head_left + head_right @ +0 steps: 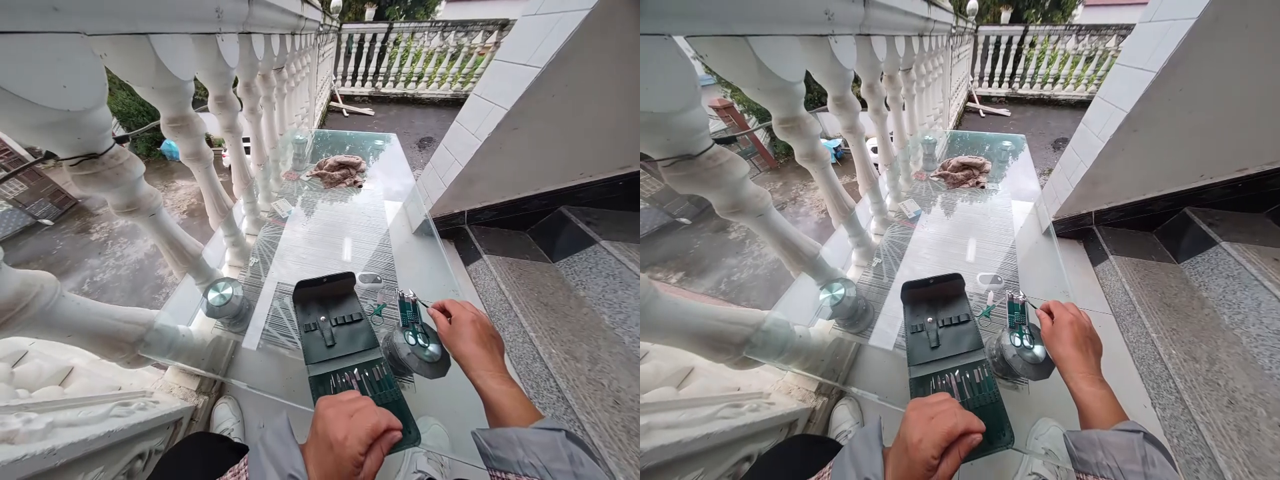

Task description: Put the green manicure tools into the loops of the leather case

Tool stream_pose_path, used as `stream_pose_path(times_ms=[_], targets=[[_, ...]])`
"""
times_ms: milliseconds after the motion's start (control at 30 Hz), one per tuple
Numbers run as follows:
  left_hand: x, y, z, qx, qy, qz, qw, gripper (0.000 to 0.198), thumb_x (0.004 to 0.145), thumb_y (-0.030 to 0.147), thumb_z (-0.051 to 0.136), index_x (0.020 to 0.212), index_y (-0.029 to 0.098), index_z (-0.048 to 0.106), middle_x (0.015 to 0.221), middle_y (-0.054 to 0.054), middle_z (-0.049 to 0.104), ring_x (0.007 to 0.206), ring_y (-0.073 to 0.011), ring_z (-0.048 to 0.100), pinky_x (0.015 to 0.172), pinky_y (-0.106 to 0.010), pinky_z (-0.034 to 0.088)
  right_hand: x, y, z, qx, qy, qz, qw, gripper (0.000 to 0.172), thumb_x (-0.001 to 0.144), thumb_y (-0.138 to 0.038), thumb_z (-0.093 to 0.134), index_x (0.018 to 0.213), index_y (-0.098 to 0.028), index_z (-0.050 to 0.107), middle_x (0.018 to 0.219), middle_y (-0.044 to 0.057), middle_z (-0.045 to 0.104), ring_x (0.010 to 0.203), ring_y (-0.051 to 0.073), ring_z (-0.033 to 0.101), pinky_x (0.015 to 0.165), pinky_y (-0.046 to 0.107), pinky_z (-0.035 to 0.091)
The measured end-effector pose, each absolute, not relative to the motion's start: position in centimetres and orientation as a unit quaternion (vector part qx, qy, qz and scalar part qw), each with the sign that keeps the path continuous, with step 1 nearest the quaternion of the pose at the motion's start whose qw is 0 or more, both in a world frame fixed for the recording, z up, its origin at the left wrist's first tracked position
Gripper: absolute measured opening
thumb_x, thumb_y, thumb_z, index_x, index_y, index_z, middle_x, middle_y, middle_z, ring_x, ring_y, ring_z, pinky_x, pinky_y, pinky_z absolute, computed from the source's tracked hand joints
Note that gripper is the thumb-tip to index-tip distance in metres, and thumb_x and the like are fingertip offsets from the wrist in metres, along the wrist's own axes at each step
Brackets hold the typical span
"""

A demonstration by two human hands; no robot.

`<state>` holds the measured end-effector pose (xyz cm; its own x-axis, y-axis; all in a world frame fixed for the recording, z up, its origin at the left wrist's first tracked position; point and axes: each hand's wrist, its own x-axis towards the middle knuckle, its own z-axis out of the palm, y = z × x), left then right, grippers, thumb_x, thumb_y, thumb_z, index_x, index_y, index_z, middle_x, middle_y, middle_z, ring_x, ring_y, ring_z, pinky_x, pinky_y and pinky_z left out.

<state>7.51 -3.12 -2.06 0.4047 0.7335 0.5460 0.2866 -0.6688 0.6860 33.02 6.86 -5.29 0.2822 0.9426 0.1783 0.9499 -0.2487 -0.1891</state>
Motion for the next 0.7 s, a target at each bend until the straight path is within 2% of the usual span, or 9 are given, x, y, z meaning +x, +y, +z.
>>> stream_pose_path(times_ms=[700], targets=[[8.7,-2.6,-2.3,0.799,0.322,0.426,0.276,0.023,0.094,0.025,0.041,0.084,0.018,0.06,0.066,0.0,0.064,0.057,-0.0098,0.055,0.056,-0.02,0.041,33.1,6.5,-5.1,-0.779,-0.608,-0.002,0.152,0.019,0.08,-0.033,0.046,0.069,-0.023,0.058,0.077,0.005,0.059,0.077,0.021,0.051,0.057,0.029,0.033]])
